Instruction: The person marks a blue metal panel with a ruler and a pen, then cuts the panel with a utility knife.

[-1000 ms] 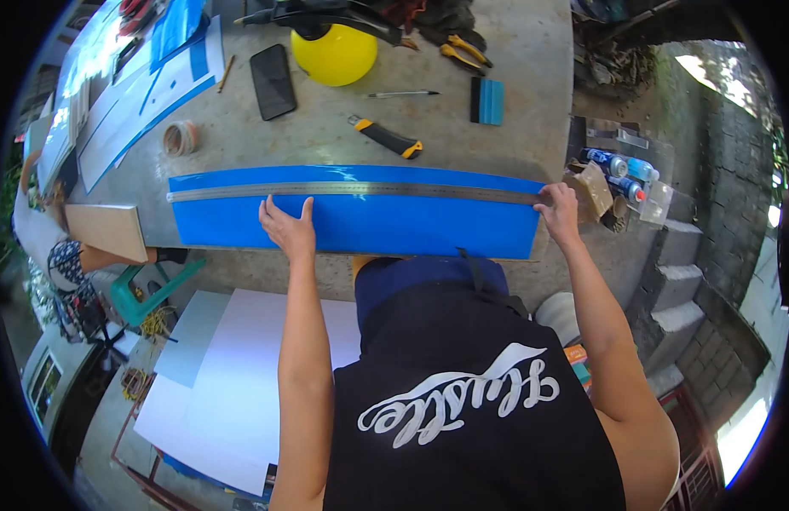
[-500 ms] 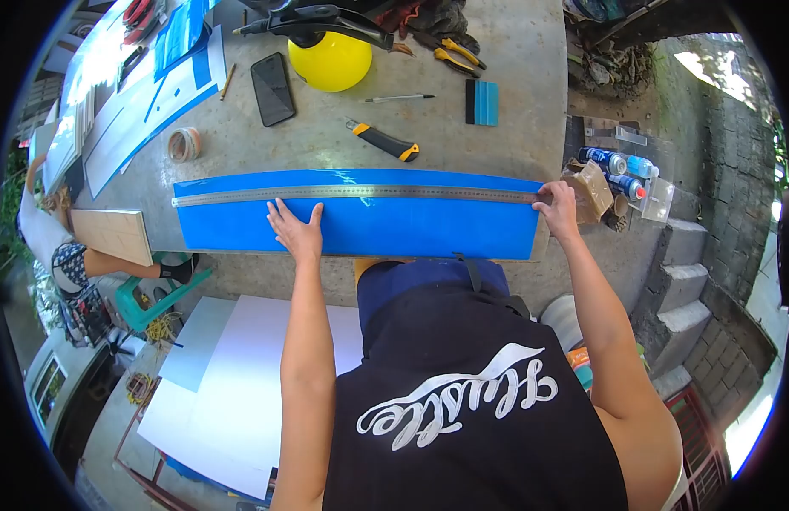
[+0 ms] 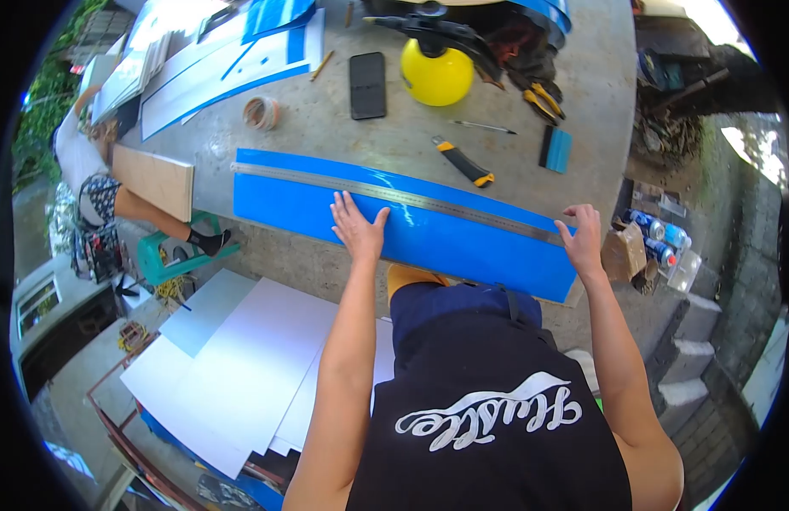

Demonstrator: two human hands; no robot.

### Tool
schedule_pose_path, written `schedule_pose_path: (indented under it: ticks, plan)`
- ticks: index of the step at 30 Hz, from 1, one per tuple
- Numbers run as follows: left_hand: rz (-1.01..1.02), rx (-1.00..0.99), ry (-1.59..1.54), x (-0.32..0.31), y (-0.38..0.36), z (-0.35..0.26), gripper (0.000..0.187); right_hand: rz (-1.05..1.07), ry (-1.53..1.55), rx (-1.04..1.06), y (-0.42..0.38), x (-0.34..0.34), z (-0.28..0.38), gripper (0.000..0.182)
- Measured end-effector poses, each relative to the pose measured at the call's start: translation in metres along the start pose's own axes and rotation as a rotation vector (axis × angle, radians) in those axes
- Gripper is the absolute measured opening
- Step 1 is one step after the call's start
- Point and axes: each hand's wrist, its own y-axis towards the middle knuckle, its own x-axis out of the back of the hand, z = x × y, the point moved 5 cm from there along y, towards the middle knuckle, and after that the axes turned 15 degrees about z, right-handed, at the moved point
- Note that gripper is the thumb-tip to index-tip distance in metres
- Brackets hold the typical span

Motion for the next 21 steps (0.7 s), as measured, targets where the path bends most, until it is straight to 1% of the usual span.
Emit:
schedule_pose_path:
  ticks: [2,3,6,9,10,12,14,15,18,21]
  plan:
    - [-0.030,-0.032,0.009,0.004,-0.001,0.002,0.113,0.012,0.053,0.131,0.042,-0.013,0.058,0.032]
    - [-0.045,-0.041,-0.017,0.010,-0.002,0.003,0.113,0.055,0.035,0.158,0.063,-0.027,0.079,0.037]
    - [-0.119,-0.042,-0.045,0.033,0.007,0.019,0.114,0.051,0.010,0.169,0.117,-0.062,0.135,0.049]
    - [-0.202,-0.042,-0.096,0.057,0.036,0.049,0.117,0.090,-0.088,0.086,0.149,-0.091,0.156,0.060]
    - [-0.190,-0.014,-0.106,0.063,0.047,0.061,0.120,0.131,-0.111,0.064,0.156,-0.099,0.155,0.063]
    - [-0.186,-0.018,-0.079,0.071,0.066,0.081,0.125,0.244,-0.082,0.027,0.163,-0.106,0.152,0.055]
    - [-0.142,-0.017,-0.065,0.074,0.078,0.093,0.128,0.260,-0.055,0.029,0.156,-0.105,0.149,0.049]
    - [-0.123,-0.022,-0.057,0.074,0.083,0.095,0.129,0.262,-0.039,0.029,0.150,-0.102,0.144,0.047]
    - [-0.093,-0.014,-0.056,0.070,0.089,0.097,0.133,0.127,-0.097,0.085,0.110,-0.069,0.117,0.041]
    - [-0.091,-0.012,-0.015,0.066,0.090,0.094,0.132,0.161,0.036,-0.250,0.054,-0.032,0.039,0.035]
